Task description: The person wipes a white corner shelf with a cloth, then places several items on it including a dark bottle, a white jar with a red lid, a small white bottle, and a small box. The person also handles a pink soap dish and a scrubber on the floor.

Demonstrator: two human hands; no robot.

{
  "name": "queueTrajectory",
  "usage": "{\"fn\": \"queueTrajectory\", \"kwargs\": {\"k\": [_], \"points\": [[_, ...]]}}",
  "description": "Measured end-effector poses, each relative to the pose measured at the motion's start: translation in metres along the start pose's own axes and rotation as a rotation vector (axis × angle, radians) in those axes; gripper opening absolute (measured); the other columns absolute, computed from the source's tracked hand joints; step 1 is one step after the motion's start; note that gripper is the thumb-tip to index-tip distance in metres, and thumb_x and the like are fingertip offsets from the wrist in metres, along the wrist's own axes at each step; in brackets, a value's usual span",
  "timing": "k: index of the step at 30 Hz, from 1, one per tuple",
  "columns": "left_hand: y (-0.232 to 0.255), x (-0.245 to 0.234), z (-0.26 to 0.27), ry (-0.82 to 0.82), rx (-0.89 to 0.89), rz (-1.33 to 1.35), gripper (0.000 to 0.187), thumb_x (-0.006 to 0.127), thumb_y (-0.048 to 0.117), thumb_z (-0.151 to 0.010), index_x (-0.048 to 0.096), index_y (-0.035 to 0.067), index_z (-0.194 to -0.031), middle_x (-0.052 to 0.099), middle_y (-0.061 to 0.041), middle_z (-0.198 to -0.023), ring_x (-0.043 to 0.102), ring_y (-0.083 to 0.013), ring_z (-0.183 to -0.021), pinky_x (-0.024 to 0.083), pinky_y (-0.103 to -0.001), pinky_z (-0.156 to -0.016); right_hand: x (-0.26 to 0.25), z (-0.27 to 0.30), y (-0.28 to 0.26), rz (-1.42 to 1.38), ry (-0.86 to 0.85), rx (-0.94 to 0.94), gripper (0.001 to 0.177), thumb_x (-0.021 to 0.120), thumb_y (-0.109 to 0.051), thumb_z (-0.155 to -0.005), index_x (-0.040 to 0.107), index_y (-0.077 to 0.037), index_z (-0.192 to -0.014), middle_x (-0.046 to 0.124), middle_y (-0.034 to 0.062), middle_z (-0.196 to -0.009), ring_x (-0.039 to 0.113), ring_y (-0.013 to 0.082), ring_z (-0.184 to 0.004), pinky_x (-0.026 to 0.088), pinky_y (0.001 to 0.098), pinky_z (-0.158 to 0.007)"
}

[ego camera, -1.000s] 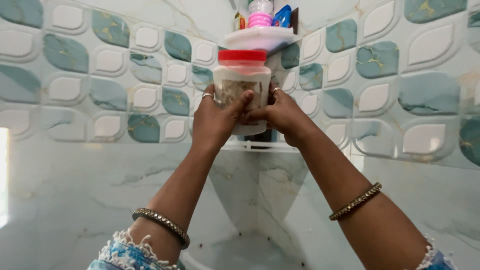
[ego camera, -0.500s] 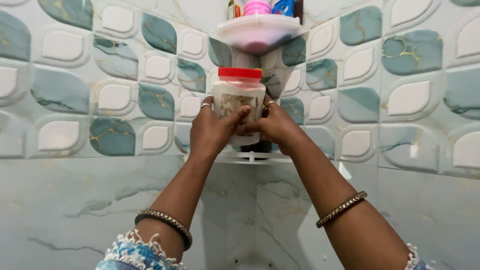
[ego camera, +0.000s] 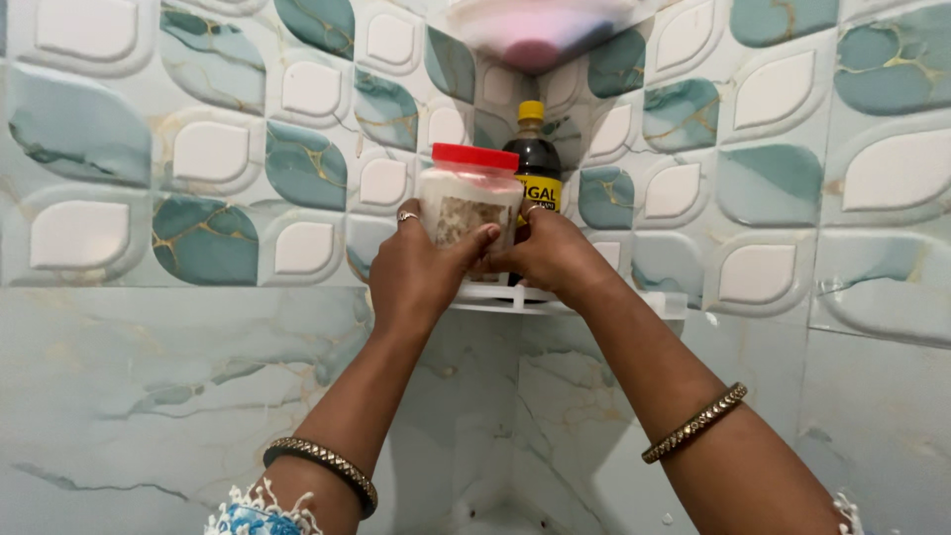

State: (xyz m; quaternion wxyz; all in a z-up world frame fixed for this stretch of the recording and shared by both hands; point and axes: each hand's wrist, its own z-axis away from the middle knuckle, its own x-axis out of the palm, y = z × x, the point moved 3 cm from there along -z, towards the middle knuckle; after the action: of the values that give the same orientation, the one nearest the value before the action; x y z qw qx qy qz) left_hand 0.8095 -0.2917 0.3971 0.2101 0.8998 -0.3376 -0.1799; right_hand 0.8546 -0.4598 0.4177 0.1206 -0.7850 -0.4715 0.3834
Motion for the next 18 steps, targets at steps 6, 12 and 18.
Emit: {"fn": "queueTrajectory", "kwargs": {"k": [6,12,18], "points": [[0.000,-0.001,0.004,0.034,-0.077,-0.098,0.090,0.082,0.068,-0.066,0.061,0.001,-0.123,0.076,-0.021,-0.094,0.075,-0.0376,-0.090,0.059,-0.047,-0.076,0.005,-0.004,0.001,0.083,0.033,-0.037,0.057,0.089,-0.026,-0.068,0.068,-0.008,-0.119,0.079,0.0060,-0.099,0.075,0.0158,-0.086,0.057,0.0305,-0.077],[-0.004,0.001,-0.001,-0.015,-0.102,-0.145,0.093,0.080,0.072,-0.069,0.060,-0.005,-0.117,0.074,-0.025,-0.095,0.074,-0.0390,-0.091,0.059,-0.047,-0.076,0.004,0.004,-0.008,0.166,0.075,-0.008,0.063,0.088,-0.032,-0.068,0.070,-0.010,-0.124,0.080,0.0073,-0.103,0.077,0.0182,-0.088,0.059,0.0331,-0.080],[-0.014,0.014,-0.007,0.008,-0.050,-0.169,0.093,0.078,0.072,-0.070,0.061,-0.007,-0.117,0.073,-0.024,-0.099,0.074,-0.0383,-0.095,0.059,-0.046,-0.079,0.004,0.009,-0.011,0.279,0.183,-0.015,0.074,0.090,-0.033,-0.065,0.066,-0.013,-0.131,0.079,0.0105,-0.103,0.077,0.0214,-0.092,0.058,0.0346,-0.083]]}}
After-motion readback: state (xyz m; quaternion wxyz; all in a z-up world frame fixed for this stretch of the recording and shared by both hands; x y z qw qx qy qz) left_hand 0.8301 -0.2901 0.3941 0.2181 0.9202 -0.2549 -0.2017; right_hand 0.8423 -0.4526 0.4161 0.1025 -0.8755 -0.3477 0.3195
